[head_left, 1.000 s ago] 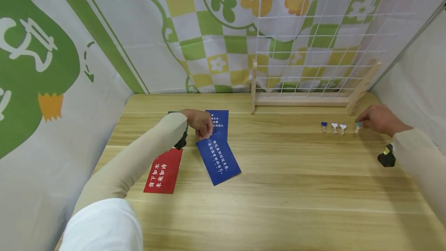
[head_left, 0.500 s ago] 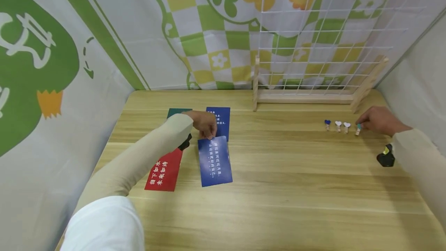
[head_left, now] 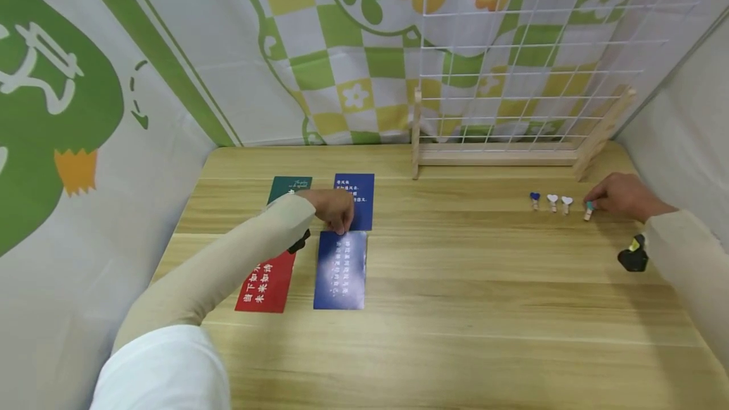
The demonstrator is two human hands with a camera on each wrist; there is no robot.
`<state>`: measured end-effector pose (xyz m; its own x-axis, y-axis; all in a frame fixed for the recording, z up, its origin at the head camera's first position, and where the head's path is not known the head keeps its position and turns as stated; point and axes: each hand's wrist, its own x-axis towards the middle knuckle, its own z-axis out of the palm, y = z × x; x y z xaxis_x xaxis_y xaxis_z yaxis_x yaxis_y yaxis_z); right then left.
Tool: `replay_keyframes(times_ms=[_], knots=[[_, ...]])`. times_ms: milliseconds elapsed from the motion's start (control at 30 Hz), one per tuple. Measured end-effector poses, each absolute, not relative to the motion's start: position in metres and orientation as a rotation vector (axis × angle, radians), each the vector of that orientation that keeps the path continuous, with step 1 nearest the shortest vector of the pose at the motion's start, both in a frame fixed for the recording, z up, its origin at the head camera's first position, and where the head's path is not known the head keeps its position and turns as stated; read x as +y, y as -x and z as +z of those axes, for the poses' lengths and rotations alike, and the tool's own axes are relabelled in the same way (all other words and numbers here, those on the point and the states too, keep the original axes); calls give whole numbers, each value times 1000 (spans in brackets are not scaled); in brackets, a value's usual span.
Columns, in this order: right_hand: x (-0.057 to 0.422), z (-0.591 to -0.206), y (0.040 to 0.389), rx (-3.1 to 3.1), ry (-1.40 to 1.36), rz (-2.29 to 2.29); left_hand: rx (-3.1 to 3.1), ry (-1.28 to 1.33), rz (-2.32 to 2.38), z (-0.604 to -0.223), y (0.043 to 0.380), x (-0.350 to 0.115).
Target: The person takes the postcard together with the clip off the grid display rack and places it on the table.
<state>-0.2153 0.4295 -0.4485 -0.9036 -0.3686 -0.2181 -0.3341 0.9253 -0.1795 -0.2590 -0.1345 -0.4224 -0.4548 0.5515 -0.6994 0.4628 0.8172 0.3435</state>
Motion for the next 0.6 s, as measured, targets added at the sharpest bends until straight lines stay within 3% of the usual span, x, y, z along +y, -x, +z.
replay_keyframes(times_ms=[600], knots=[[433, -455, 214, 2881, 460, -242, 2200, -879, 16, -433, 258, -133]])
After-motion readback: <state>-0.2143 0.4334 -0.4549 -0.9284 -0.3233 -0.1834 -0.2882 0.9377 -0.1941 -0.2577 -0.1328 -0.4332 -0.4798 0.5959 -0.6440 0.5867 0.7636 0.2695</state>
